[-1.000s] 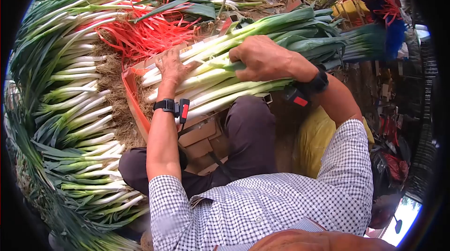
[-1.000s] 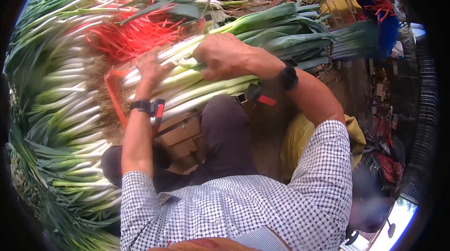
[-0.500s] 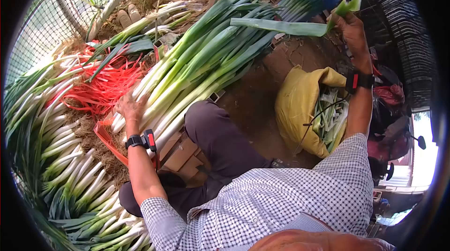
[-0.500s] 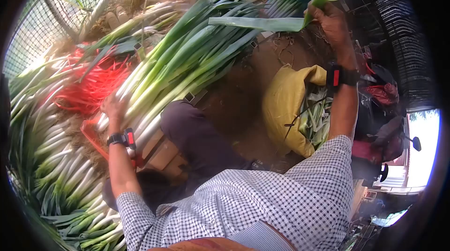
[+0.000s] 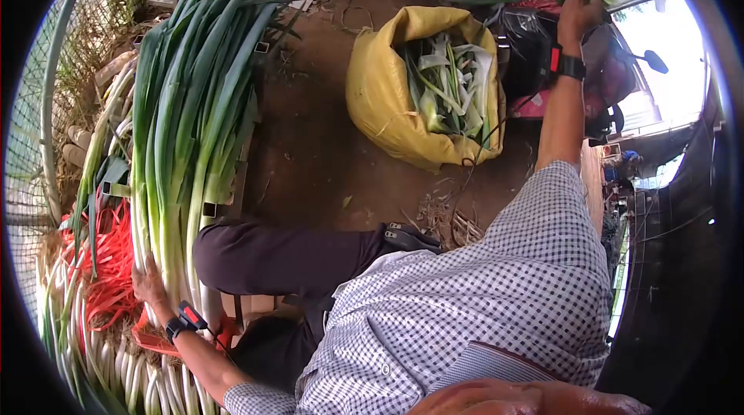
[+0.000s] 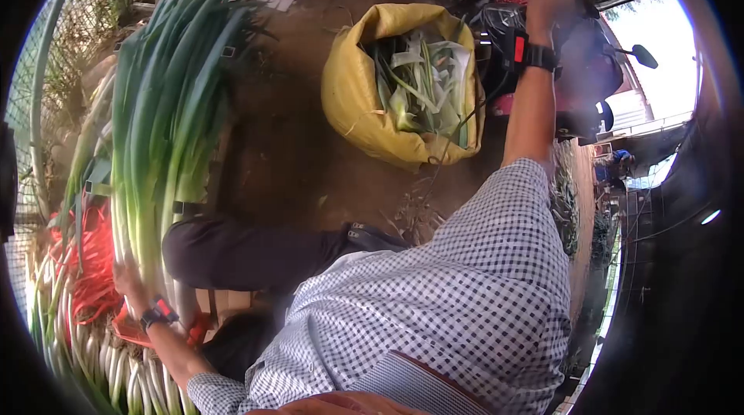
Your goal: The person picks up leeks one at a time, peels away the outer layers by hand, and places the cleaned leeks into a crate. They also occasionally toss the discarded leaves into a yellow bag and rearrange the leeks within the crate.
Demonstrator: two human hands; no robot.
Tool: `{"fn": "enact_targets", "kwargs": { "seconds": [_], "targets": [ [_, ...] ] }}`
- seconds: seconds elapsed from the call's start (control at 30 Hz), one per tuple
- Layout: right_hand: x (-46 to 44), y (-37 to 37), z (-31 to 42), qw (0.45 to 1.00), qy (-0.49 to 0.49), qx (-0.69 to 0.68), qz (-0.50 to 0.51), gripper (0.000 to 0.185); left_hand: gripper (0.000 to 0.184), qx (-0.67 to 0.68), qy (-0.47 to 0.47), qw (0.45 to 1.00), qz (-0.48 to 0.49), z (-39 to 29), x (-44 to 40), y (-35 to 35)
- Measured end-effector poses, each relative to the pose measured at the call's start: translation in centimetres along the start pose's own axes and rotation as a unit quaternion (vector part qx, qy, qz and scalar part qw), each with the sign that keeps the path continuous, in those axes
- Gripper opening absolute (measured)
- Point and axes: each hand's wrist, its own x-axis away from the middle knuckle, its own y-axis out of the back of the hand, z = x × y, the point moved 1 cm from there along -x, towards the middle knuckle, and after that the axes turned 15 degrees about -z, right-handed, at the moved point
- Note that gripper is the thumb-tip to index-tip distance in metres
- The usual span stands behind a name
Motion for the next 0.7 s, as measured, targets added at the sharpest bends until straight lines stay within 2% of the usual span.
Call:
{"fn": "enact_targets", "kwargs": {
  "seconds": [0.07,0.1,0.13,0.2,0.23,0.27,0.3,0.33,0.4,0.47,0.5,0.53,0.57,0.6,0.63,0.7],
  "targets": [
    [4.9,0.8,-3.7,0.988,0.085,0.119,0.043,0.039,0.088,0.009,0.001,1.0,-0.01,-0.8,0.1,0.4],
    [8.8,1.0,-5.5,0.988,0.045,0.093,0.118,0.042,0.089,0.013,0.004,1.0,0.0,-1.9,0.4,1.7],
    [13.4,0.7,-9.8,0.961,0.074,0.161,0.21,0.041,0.089,0.015,0.009,1.0,0.009,-2.5,0.9,2.6],
    [22.9,1.6,-15.5,0.915,-0.162,0.172,0.326,0.047,0.09,0.055,0.024,0.998,0.025,-0.8,0.8,1.6],
    [27.0,2.4,-18.9,0.886,-0.154,0.216,0.38,0.063,0.09,0.052,0.017,0.998,0.019,-1.1,0.7,1.8],
    [30.8,2.9,-21.7,0.827,-0.232,0.31,0.408,0.07,0.09,0.05,0.009,0.999,0.014,-1.4,0.7,1.9],
    [32.5,4.6,-19.8,0.845,-0.215,0.287,0.396,0.073,0.09,0.047,0.005,0.999,0.002,-1.2,0.6,1.6],
    [33.9,5.3,-18.5,0.841,-0.218,0.337,0.363,0.075,0.09,0.041,0.0,0.999,-0.009,-0.8,0.6,1.3],
    [32.8,5.0,-14.6,0.808,-0.291,0.314,0.406,0.082,0.087,0.031,-0.005,0.999,-0.016,-0.8,0.8,1.3],
    [34.2,2.8,-14.0,0.771,-0.261,0.312,0.49,0.087,0.083,0.01,0.003,1.0,-0.017,-1.8,1.0,2.3],
    [36.3,1.3,-14.5,0.774,-0.226,0.294,0.514,0.089,0.079,0.059,0.002,0.998,-0.002,0.3,1.0,-0.4],
    [38.3,-0.2,-13.2,0.819,-0.176,0.25,0.486,0.082,0.074,0.009,0.017,1.0,-0.006,-0.8,1.2,0.6],
    [40.2,-3.1,-13.7,0.792,-0.166,0.21,0.549,0.068,0.069,-0.041,0.032,0.999,-0.007,-2.2,1.5,2.0],
    [42.4,-6.2,-14.6,0.779,-0.096,0.202,0.586,0.048,0.071,-0.037,0.03,0.999,-0.024,-1.7,1.7,1.9],
    [43.7,-8.6,-14.1,0.752,-0.083,0.219,0.616,0.037,0.075,-0.074,0.045,0.996,-0.019,-3.6,2.2,3.1],
    [45.2,-11.3,-14.1,0.728,-0.058,0.222,0.646,0.035,0.078,-0.041,0.078,0.996,0.008,-4.3,2.2,3.2]
  ]
}}
